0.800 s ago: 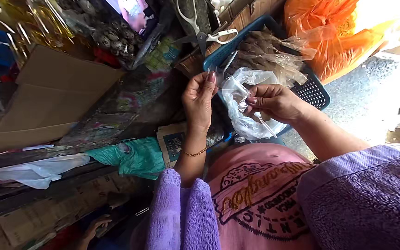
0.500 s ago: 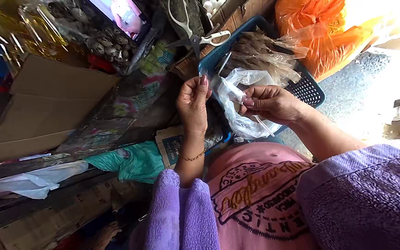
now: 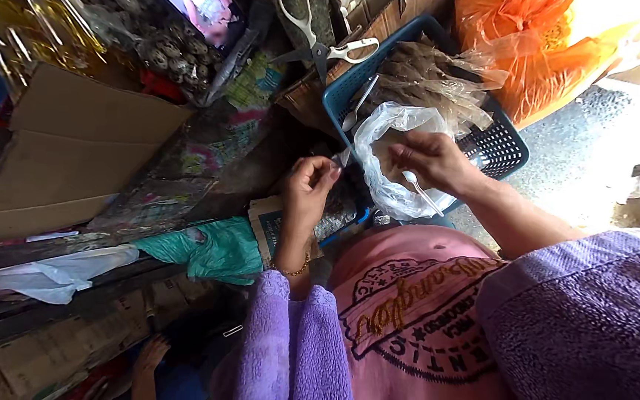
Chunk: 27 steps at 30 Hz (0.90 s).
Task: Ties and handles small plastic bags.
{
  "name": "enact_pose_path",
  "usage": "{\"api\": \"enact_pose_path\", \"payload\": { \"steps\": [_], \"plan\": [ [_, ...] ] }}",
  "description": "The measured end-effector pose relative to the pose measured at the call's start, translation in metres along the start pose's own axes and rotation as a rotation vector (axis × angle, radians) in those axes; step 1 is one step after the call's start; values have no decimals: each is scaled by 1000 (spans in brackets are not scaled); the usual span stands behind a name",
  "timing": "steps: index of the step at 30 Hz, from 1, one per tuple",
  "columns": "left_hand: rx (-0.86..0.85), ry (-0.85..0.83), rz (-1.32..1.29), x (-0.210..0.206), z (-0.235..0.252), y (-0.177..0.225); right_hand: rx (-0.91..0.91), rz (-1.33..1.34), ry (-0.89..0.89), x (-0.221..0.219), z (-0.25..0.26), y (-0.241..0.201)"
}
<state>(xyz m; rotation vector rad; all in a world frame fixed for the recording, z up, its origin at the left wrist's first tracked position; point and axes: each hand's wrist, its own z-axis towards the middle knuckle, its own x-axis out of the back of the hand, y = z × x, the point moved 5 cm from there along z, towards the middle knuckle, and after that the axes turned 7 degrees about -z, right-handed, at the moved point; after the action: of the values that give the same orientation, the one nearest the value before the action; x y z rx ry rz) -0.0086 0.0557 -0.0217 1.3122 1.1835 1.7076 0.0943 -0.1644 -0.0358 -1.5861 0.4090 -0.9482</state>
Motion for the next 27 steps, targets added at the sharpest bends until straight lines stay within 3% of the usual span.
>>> {"api": "enact_pose_path", "payload": {
  "steps": [3, 6, 10, 15, 20, 27],
  "plan": [
    [175, -212, 307, -2, -14, -16, 131, -517, -169, -19, -4, 7],
    [22, -272, 229, -25, -18, 2, 174, -680, -276, -34, -10, 3],
    [-104, -368, -49, -54, -11, 1, 249, -663, -253, -24, -12, -20],
    [-52, -417, -341, -61, -13, 0, 281, -570, -208, -7, -21, -27],
    [48, -350, -379, -66, -24, 10, 254, -489, -172, -2, -27, -22],
    [-85, -296, -267, -78, -19, 6, 287, -300, -17, -2, -31, -23]
  ]
}}
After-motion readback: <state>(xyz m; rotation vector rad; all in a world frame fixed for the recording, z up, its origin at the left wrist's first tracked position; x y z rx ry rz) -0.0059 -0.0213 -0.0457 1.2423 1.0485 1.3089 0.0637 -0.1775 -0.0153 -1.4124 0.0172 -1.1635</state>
